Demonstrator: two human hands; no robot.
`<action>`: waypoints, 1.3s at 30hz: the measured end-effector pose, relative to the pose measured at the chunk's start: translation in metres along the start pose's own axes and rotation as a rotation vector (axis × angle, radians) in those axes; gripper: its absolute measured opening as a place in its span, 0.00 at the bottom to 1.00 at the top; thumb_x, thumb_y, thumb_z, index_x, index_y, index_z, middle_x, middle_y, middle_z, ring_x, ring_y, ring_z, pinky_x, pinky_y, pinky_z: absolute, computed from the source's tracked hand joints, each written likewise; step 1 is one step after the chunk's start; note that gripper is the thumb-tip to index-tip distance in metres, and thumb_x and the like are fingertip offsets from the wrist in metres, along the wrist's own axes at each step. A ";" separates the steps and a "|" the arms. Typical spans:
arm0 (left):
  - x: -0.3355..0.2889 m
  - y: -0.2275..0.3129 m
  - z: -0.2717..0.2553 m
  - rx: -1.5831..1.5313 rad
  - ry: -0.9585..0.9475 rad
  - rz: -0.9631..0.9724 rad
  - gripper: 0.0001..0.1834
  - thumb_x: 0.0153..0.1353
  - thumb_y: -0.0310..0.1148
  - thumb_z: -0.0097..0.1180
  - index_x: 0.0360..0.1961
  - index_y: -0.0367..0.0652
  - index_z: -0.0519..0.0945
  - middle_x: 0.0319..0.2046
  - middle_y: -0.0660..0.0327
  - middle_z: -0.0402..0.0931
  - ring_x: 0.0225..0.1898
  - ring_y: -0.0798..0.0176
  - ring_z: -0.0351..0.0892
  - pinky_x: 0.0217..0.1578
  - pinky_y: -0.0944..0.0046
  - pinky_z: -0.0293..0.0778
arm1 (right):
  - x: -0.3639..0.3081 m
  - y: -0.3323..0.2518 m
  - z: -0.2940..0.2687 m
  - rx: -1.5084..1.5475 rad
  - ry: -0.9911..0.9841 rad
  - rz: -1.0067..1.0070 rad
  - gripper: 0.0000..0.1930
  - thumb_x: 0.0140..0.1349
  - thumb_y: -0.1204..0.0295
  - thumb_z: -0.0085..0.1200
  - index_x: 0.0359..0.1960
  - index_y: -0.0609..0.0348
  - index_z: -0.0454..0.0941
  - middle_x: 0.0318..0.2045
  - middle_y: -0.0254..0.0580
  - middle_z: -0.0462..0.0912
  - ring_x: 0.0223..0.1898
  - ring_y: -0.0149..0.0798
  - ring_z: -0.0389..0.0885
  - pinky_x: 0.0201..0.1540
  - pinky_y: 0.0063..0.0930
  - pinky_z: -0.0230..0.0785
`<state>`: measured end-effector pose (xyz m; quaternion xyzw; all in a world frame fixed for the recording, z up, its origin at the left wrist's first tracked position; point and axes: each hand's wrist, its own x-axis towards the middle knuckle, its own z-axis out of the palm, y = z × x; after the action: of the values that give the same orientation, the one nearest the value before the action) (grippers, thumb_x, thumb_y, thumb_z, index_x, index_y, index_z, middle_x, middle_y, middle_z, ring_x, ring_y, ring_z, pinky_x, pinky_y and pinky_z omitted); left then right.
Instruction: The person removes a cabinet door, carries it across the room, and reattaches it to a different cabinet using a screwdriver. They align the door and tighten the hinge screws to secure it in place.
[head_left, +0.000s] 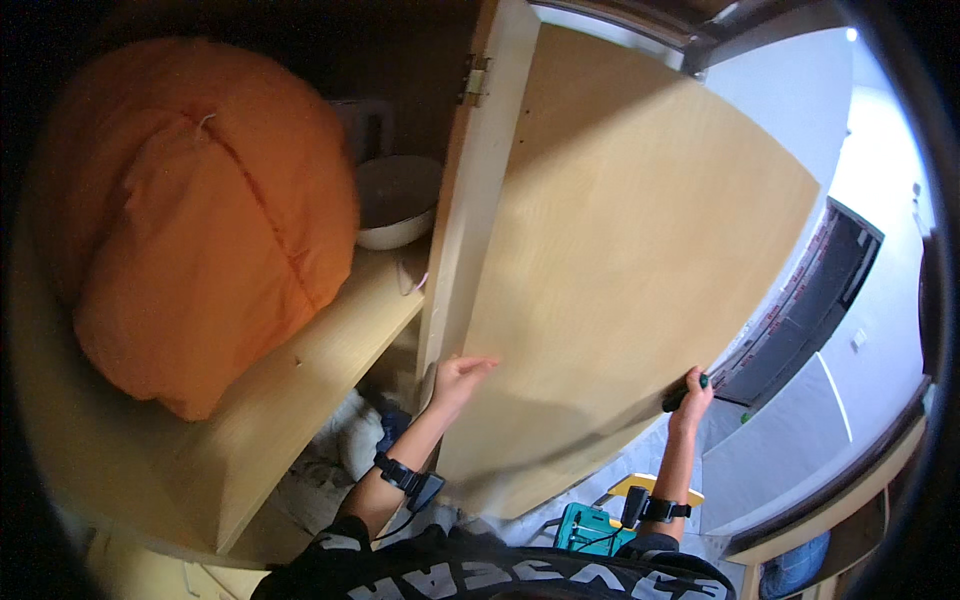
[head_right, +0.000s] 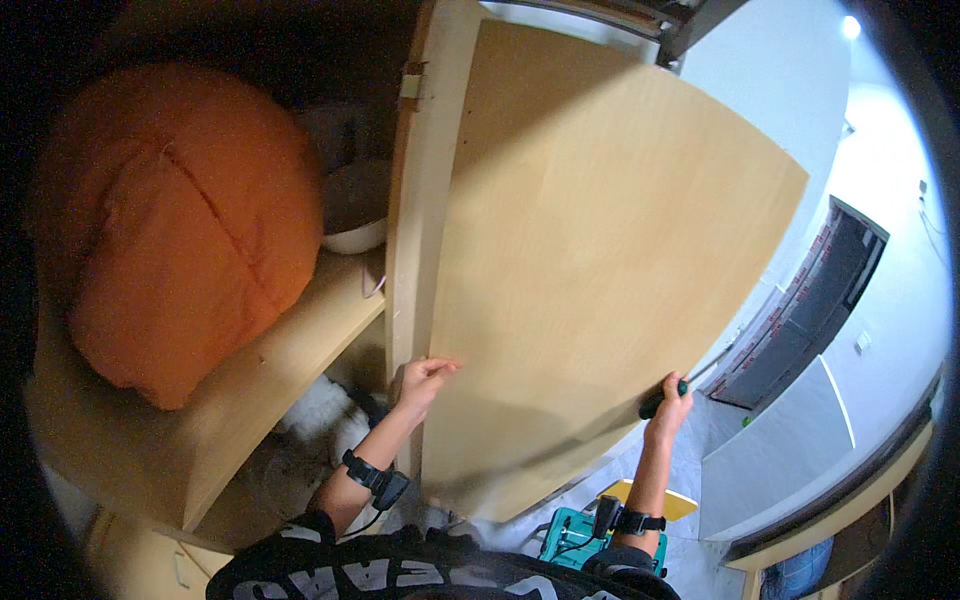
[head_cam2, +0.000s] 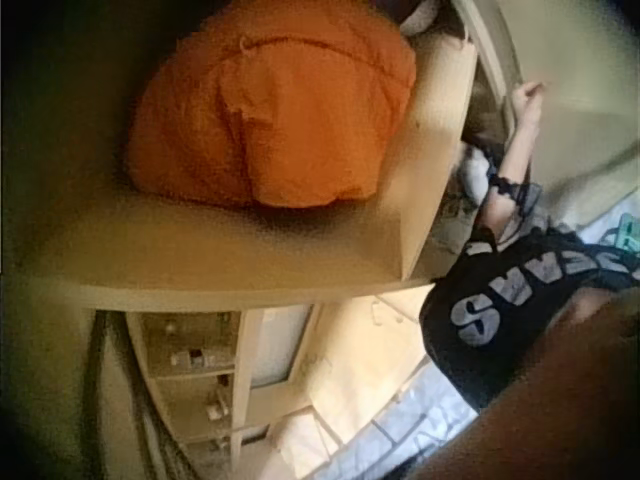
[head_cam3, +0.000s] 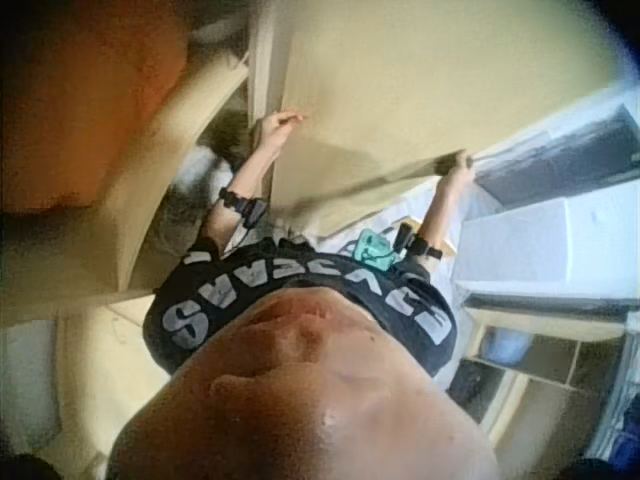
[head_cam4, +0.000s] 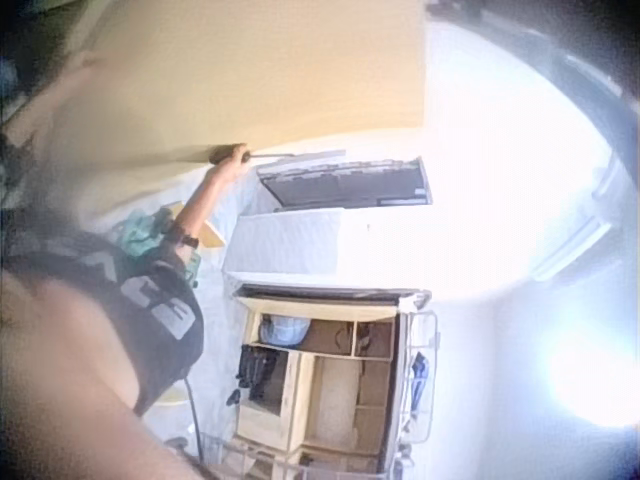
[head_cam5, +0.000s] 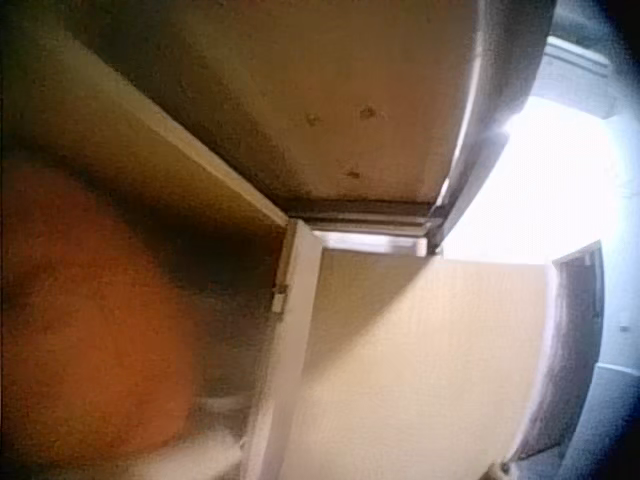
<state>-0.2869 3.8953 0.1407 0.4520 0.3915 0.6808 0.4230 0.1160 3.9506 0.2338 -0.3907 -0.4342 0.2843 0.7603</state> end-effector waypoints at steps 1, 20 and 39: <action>0.005 -0.004 0.002 0.047 0.017 0.051 0.15 0.59 0.39 0.64 0.38 0.37 0.85 0.35 0.62 0.82 0.37 0.71 0.77 0.41 0.70 0.72 | 0.005 0.006 0.001 0.000 0.007 -0.001 0.08 0.65 0.67 0.55 0.30 0.54 0.72 0.24 0.23 0.69 0.27 0.23 0.65 0.32 0.22 0.58; 0.065 -0.021 0.006 0.273 0.088 0.147 0.14 0.64 0.39 0.56 0.34 0.37 0.82 0.35 0.60 0.79 0.46 0.65 0.71 0.56 0.62 0.61 | 0.062 0.037 0.049 -0.135 -0.081 0.152 0.11 0.65 0.63 0.55 0.30 0.56 0.76 0.27 0.26 0.73 0.30 0.26 0.68 0.34 0.25 0.59; -0.006 -0.011 -0.009 -0.129 0.164 -0.020 0.13 0.65 0.33 0.55 0.41 0.31 0.80 0.39 0.56 0.77 0.38 0.64 0.77 0.43 0.64 0.74 | -0.027 0.005 0.068 -0.299 -0.223 -0.175 0.13 0.66 0.64 0.53 0.40 0.64 0.75 0.24 0.33 0.74 0.27 0.26 0.71 0.30 0.21 0.63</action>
<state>-0.2918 3.8919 0.1262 0.3628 0.3844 0.7351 0.4246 0.0433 3.9559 0.2393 -0.4261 -0.5854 0.1911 0.6628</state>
